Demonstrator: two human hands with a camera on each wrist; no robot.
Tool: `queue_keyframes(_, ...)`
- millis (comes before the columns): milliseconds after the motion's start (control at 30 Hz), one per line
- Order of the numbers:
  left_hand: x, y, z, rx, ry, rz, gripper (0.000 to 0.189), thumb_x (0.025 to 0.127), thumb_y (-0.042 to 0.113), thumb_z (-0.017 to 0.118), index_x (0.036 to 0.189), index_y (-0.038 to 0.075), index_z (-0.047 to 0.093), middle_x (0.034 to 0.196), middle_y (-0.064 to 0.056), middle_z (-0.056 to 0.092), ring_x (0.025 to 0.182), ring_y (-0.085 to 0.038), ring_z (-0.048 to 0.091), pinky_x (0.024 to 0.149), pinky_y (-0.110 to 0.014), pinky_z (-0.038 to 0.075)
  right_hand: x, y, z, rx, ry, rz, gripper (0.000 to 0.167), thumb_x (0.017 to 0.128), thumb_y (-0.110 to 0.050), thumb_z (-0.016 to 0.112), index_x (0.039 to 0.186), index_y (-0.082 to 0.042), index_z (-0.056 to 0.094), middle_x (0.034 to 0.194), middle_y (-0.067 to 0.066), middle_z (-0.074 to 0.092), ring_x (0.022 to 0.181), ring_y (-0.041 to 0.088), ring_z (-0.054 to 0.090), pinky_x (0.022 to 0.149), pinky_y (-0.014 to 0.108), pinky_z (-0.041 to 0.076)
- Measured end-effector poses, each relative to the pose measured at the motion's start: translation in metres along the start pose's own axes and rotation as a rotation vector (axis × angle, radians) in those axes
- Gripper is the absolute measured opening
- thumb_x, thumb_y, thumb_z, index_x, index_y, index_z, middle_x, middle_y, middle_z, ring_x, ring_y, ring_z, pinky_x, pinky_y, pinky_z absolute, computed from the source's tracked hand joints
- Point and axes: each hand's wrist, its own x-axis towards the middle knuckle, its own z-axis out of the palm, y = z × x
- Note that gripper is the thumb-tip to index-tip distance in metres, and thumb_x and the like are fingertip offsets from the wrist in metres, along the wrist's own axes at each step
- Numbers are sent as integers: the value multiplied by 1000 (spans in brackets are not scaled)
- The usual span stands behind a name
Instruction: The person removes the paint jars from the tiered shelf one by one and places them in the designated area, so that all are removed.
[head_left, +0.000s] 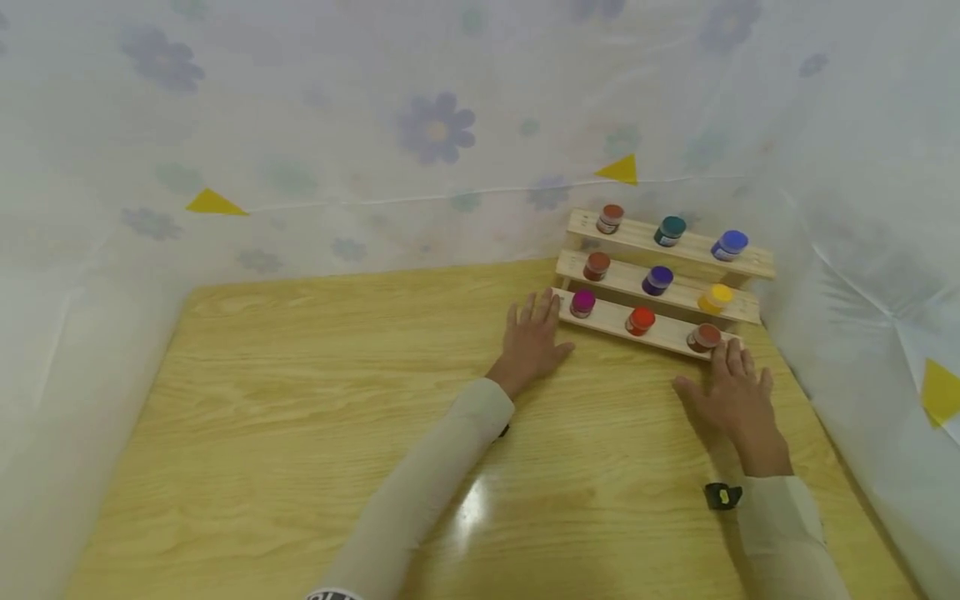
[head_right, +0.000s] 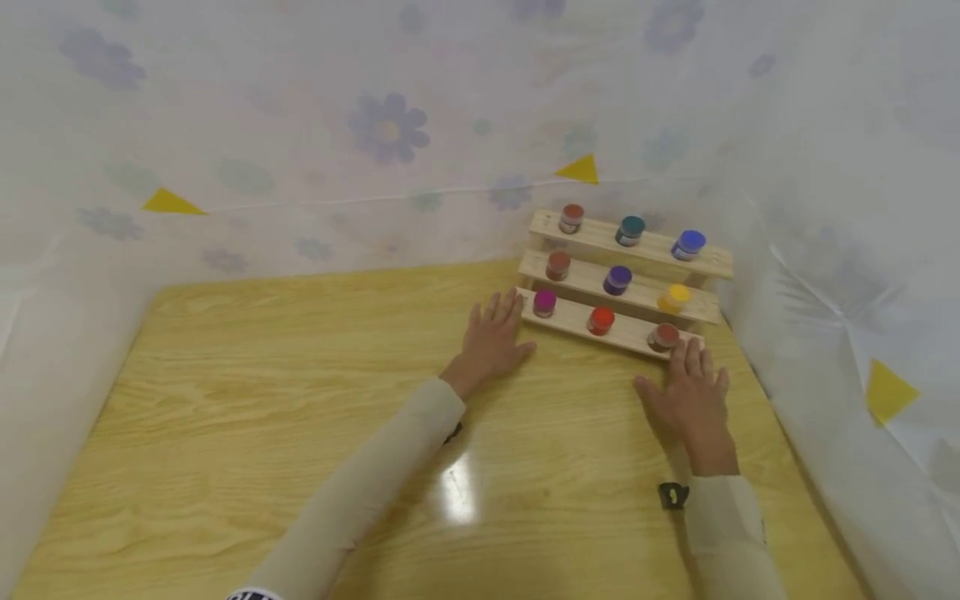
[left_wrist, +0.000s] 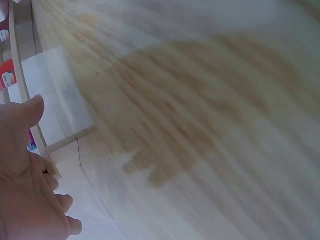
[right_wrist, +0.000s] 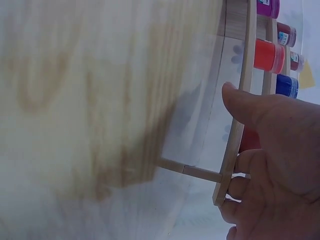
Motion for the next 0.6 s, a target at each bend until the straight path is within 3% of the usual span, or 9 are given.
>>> queue_keyframes(300,3,3,-1,-52,10,17,84,94,63,36,154,16,0,162,1,-5,149,-24,3,121,-48,8,-2,-1,-3,-32,27,9,95,96,-58,36,144,15,1,148,41,-7,136,60,1,103,76,2)
queue_keyframes(600,2,-4,4,-106,25,46,85,93,61,41,154,16,2,162,1,-3,149,-26,4,121,-50,9,-4,-10,-4,-26,21,26,93,96,-54,41,144,16,3,148,40,-4,136,59,3,107,73,4)
